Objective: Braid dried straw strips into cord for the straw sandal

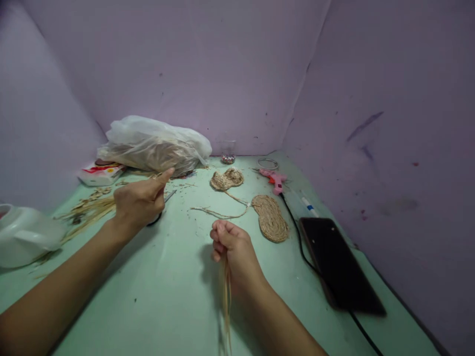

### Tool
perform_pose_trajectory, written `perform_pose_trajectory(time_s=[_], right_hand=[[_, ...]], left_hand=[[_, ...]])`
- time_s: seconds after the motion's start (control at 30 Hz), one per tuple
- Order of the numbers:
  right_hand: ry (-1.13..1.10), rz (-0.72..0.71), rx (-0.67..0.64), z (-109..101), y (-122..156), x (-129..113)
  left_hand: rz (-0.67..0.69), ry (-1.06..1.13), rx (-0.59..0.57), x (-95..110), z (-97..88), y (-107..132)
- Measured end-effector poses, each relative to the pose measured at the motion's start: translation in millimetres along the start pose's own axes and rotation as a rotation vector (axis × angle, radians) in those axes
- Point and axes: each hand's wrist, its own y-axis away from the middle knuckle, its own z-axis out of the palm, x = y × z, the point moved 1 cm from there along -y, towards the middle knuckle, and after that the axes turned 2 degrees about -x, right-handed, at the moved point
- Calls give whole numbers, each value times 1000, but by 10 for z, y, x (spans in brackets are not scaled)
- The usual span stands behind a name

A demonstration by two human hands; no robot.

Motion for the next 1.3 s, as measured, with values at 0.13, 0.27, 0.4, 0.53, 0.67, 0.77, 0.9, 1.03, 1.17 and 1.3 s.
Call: perform_pose_trajectory(time_s=[0.13,0.27,0.4,0.53,0.67,0.77,0.9,1.03,1.17,1.3], right_hand=[[-24,-4,20,-44,-58,54],[33,-53,28,-44,-65,61],[24,-10,-20,-7,-41,62],[-21,5,-123,55,-12,59],[-17,69,-220,91,23,52],[54,103,-255,82,41,49],[169,98,-236,72,57,72],[171,113,-227,68,54,104],[38,206,-226,15,1,103],[-100,308,-262,-29,-42,97]], left_hand=[[32,-100,-162,0,254,46],[-35,233,-45,179,96,108],[-44,945,-337,547,-241,213],[-71,1437,-713,783,-395,315],[-113,1422,-701,752,-344,316],[-73,1152,-501,673,-289,286],[73,959,-348,660,-245,309],[5,907,-294,676,-190,347],[-115,1046,-368,580,-126,290],[-207,1332,-518,486,-46,230]])
